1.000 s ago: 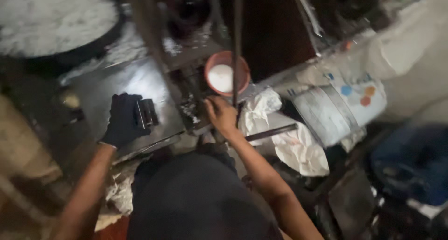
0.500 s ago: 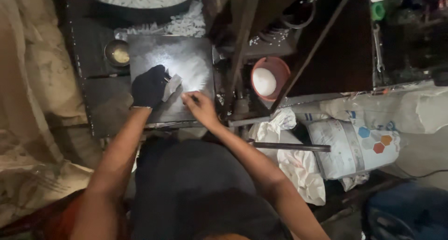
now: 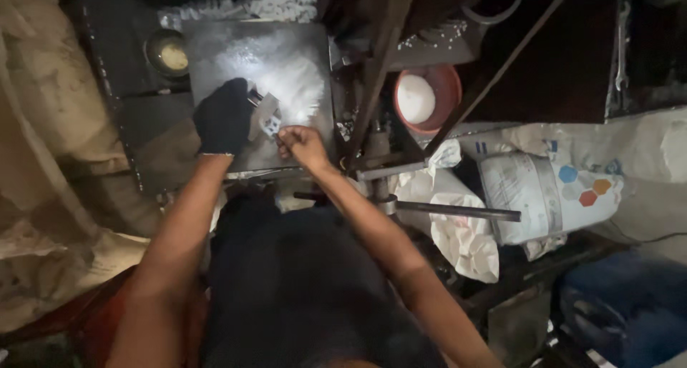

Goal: The person operates a machine by repeatedly turning a crank with their right hand while using their left hand to guide white granular material into the machine's hopper. The person also uses a metal tool to adjust or clear the machine's output area.

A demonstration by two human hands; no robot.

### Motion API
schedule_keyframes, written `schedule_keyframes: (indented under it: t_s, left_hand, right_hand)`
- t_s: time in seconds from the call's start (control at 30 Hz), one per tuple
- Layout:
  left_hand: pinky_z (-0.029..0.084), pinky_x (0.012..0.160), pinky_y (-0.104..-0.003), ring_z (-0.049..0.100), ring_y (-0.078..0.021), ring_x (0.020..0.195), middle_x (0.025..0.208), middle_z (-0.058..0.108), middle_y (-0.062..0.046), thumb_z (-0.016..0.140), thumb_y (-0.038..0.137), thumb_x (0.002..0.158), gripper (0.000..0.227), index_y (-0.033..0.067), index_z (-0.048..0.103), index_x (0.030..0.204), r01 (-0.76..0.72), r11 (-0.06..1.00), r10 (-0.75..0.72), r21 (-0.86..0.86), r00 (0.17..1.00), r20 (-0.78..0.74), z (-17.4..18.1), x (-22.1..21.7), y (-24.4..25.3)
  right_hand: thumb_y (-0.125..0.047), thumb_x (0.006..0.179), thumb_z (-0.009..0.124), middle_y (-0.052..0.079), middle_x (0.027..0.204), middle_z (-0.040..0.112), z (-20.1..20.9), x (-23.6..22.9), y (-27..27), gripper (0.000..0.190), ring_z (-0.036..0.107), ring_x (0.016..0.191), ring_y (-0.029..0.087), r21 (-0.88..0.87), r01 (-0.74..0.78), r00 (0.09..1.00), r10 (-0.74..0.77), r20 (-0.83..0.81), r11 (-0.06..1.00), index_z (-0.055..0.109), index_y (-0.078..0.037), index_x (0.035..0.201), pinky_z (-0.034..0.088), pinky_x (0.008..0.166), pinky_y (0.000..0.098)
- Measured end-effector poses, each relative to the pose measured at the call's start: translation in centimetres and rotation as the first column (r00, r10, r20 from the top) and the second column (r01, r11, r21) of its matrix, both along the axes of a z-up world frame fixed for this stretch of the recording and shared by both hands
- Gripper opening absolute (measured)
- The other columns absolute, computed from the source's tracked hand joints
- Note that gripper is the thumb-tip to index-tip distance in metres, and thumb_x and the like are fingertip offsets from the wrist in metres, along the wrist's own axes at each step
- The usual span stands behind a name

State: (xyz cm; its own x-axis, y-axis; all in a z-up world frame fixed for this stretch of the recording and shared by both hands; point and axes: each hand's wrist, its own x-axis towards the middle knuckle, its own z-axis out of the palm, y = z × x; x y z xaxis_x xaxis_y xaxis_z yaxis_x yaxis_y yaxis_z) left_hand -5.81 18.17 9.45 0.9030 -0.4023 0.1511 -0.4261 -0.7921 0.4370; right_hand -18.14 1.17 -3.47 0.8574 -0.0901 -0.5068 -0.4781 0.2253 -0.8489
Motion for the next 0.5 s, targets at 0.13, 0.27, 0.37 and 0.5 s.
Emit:
schedule_keyframes:
  t_s: [0.13,0.27,0.37,0.5]
  left_hand:
    - [0.052,0.082,-0.049,0.068,-0.0362,0.096,0.106,0.071,-0.011,0.05,0.025,0.113,0.022,0.0148,0.069,0.11,-0.087,0.984,0.057,-0.152,0.98,-0.19,0.4,-0.2,-0.3]
    - [0.051,0.08,-0.048,0.066,-0.0401,0.097,0.108,0.069,-0.019,0.062,0.027,0.1,0.025,0.0061,0.067,0.114,-0.022,0.963,-0.01,-0.27,0.993,-0.114,-0.9,-0.3,0.8]
    - [0.052,0.088,-0.045,0.066,-0.0395,0.104,0.114,0.068,-0.02,0.063,0.02,0.098,0.03,0.0029,0.064,0.123,-0.156,0.905,0.126,-0.395,0.987,-0.1,-3.5,-1.3,2.6]
    - [0.051,0.105,-0.042,0.066,-0.032,0.124,0.133,0.069,-0.017,0.061,0.011,0.102,0.039,0.0047,0.061,0.14,-0.287,0.832,0.19,-0.474,0.951,-0.242,-6.5,-4.4,5.6]
  right_hand:
    - [-0.021,0.102,0.066,0.007,0.083,0.07,-1.8,-1.5,-0.5,0.031,0.066,0.066,0.013,0.042,0.073,0.997,-0.072,-0.031,0.996,0.068,0.007,0.113,0.057,0.062,0.0289]
    - [-0.025,0.1,0.066,0.008,0.083,0.071,1.1,-3.0,-1.1,0.034,0.067,0.066,0.014,0.0,0.104,0.99,-0.103,-0.1,0.995,0.068,0.006,0.115,0.057,0.061,0.0297]
    - [-0.025,0.1,0.065,0.008,0.089,0.071,4.8,-3.1,-2.6,0.034,0.068,0.071,0.014,0.053,0.167,0.978,-0.158,-0.135,0.985,0.067,0.004,0.118,0.06,0.064,0.0309]
    - [-0.023,0.102,0.066,0.01,0.093,0.071,7.5,1.4,-3.9,0.031,0.07,0.074,0.015,0.076,0.226,0.971,-0.218,-0.103,0.971,0.069,0.003,0.119,0.062,0.068,0.0322]
